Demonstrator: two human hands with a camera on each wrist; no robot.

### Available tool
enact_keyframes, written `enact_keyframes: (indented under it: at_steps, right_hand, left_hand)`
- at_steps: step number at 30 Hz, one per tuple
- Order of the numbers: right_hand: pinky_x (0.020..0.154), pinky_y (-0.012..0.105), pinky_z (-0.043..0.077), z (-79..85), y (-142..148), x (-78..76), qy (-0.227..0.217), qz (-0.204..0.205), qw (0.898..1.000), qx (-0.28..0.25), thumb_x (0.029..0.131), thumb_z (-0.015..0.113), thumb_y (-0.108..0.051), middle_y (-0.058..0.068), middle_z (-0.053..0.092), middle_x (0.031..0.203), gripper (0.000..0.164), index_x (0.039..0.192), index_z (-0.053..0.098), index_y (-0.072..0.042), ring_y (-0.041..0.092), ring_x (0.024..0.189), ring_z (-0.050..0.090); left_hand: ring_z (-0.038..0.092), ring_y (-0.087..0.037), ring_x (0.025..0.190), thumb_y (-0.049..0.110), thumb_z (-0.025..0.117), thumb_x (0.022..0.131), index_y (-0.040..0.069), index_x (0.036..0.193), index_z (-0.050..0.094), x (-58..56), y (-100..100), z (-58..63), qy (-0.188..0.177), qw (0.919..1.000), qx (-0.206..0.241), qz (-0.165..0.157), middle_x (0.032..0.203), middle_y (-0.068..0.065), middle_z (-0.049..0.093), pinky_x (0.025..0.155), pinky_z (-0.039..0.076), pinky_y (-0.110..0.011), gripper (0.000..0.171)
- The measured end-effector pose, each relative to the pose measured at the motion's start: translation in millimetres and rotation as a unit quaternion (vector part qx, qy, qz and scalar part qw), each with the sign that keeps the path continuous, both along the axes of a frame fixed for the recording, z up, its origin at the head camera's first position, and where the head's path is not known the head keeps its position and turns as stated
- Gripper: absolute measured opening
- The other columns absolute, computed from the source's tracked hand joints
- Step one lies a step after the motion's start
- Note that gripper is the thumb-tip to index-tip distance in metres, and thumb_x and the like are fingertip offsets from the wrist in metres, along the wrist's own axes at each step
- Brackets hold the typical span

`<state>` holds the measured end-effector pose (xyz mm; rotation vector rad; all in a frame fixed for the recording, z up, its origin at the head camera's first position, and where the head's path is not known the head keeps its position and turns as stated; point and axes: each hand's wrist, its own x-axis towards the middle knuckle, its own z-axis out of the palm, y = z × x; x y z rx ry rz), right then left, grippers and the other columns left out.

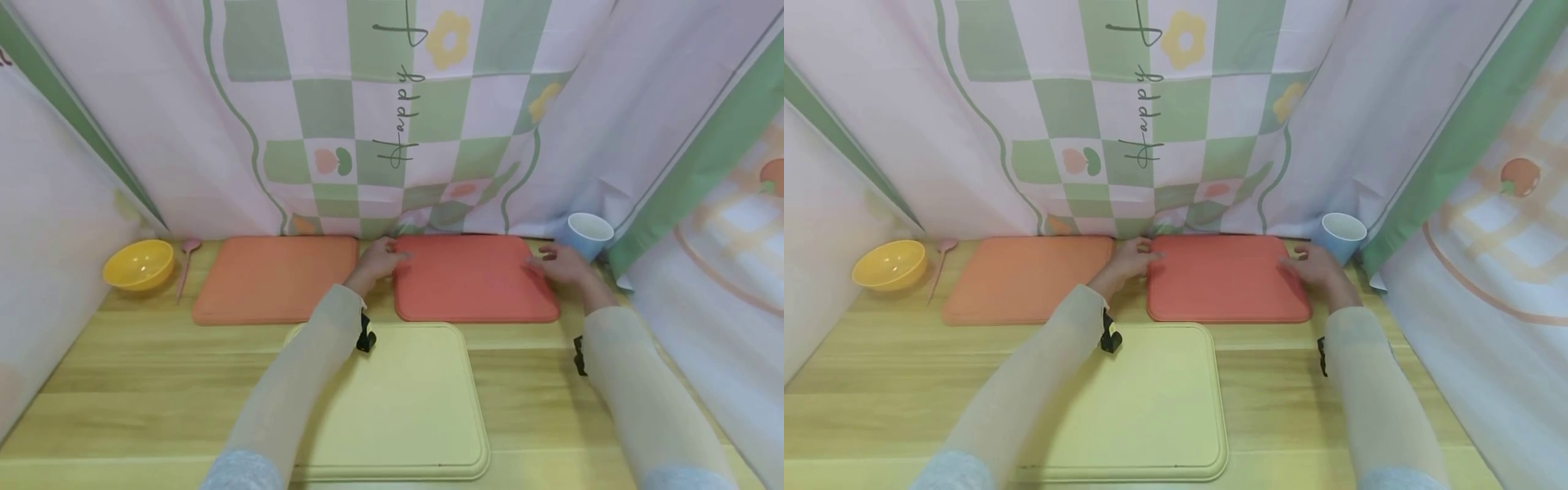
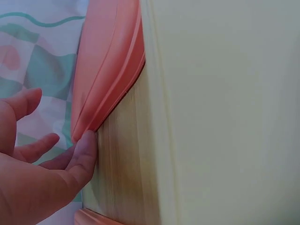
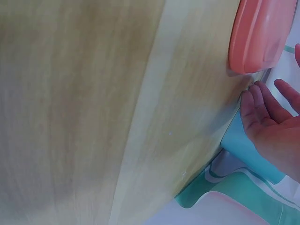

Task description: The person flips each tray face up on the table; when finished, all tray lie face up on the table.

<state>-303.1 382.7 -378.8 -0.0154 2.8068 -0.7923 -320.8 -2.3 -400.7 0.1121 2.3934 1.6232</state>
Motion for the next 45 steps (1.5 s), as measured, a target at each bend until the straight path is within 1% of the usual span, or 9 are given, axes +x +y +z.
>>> enact_keyframes:
  at_steps: [19, 24, 29, 31, 34, 36, 39, 42, 45]
  right_hand:
    - [0.109, 0.055, 0.038, -3.2, -17.2, -6.0, -0.013, -0.044, 0.995, -0.089, 0.106, 0.051, -0.034, 0.037, 0.035, 0.15, 0.069, 0.153, 0.028, 0.012, 0.048, 0.133, 0.041]
    - [0.109, 0.054, 0.038, -4.1, -21.7, -5.8, -0.022, -0.058, 0.992, -0.108, 0.107, 0.049, -0.028, 0.037, 0.032, 0.152, 0.066, 0.155, 0.025, 0.01, 0.047, 0.135, 0.039]
    - [0.115, 0.054, 0.03, -1.3, -25.9, -6.3, -0.026, -0.066, 0.988, -0.138, 0.106, 0.049, -0.021, 0.035, 0.024, 0.157, 0.065, 0.156, 0.021, 0.009, 0.046, 0.14, 0.031]
    - [0.113, 0.05, 0.034, 0.5, -26.9, -6.0, -0.021, -0.072, 0.986, -0.15, 0.105, 0.05, -0.019, 0.034, 0.025, 0.156, 0.064, 0.155, 0.023, 0.01, 0.043, 0.135, 0.036]
    - [0.097, 0.038, 0.046, 2.8, -27.1, -5.6, -0.009, -0.083, 0.982, -0.168, 0.104, 0.051, -0.017, 0.033, 0.033, 0.15, 0.063, 0.154, 0.025, 0.011, 0.03, 0.114, 0.051]
    - [0.082, 0.03, 0.049, 4.6, -27.3, -4.9, -0.002, -0.093, 0.975, -0.2, 0.104, 0.05, -0.015, 0.03, 0.038, 0.143, 0.062, 0.154, 0.025, 0.011, 0.019, 0.097, 0.055]
    - [0.075, 0.023, 0.048, 6.7, -25.8, -5.4, 0.003, -0.112, 0.958, -0.265, 0.105, 0.047, -0.016, 0.021, 0.038, 0.141, 0.065, 0.158, 0.017, 0.007, 0.007, 0.088, 0.052]
    - [0.071, 0.02, 0.048, 9.9, -25.3, -6.3, 0.008, -0.151, 0.929, -0.338, 0.105, 0.049, -0.019, 0.006, 0.049, 0.128, 0.068, 0.16, 0.014, 0.002, 0.004, 0.084, 0.053]
    - [0.063, 0.02, 0.049, 16.7, -25.0, -5.9, 0.018, -0.192, 0.899, -0.393, 0.103, 0.056, -0.02, -0.008, 0.058, 0.099, 0.07, 0.159, 0.019, 0.001, 0.003, 0.076, 0.056]
  left_hand:
    - [0.055, -0.032, 0.126, 0.02, 0.069, 0.097, -0.002, 0.148, 0.046, -2.0, -3.3, -1.5, -0.032, 0.9964, 0.073, 0.027, 0.148, -0.02, 0.049, 0.102, 0.049, -0.039, 0.06]
    - [0.061, -0.032, 0.119, 0.017, 0.069, 0.097, 0.001, 0.154, 0.037, -1.2, -8.0, 0.6, -0.071, 0.9907, 0.114, 0.022, 0.148, -0.019, 0.047, 0.105, 0.047, -0.04, 0.067]
    - [0.053, -0.032, 0.127, 0.021, 0.071, 0.095, 0.008, 0.159, 0.028, 1.2, -11.4, 4.5, -0.093, 0.9875, 0.125, 0.022, 0.155, -0.017, 0.039, 0.11, 0.04, -0.044, 0.078]
    - [0.047, -0.033, 0.133, 0.022, 0.071, 0.094, 0.009, 0.159, 0.028, 2.4, -11.8, 6.6, -0.097, 0.9865, 0.13, 0.025, 0.157, -0.016, 0.037, 0.112, 0.037, -0.046, 0.079]
    - [0.044, -0.033, 0.137, 0.02, 0.072, 0.093, 0.009, 0.159, 0.028, 2.8, -10.9, 9.7, -0.102, 0.9823, 0.153, 0.036, 0.157, -0.015, 0.037, 0.114, 0.035, -0.046, 0.08]
    - [0.046, -0.032, 0.135, 0.016, 0.071, 0.094, 0.008, 0.159, 0.028, 1.7, -9.3, 12.0, -0.109, 0.975, 0.188, 0.046, 0.155, -0.016, 0.04, 0.111, 0.037, -0.044, 0.079]
    - [0.051, -0.028, 0.128, 0.013, 0.069, 0.095, 0.009, 0.158, 0.03, -1.4, -6.2, 16.6, -0.116, 0.9642, 0.231, 0.06, 0.151, -0.016, 0.045, 0.104, 0.044, -0.042, 0.074]
    - [0.055, -0.026, 0.119, 0.014, 0.065, 0.098, 0.011, 0.157, 0.034, -3.4, -3.2, 22.2, -0.116, 0.9583, 0.25, 0.074, 0.142, -0.015, 0.051, 0.098, 0.047, -0.041, 0.067]
    - [0.058, -0.023, 0.101, 0.014, 0.063, 0.098, 0.012, 0.152, 0.041, -4.0, -0.4, 27.5, -0.1, 0.9571, 0.256, 0.09, 0.122, -0.011, 0.059, 0.087, 0.049, -0.039, 0.058]
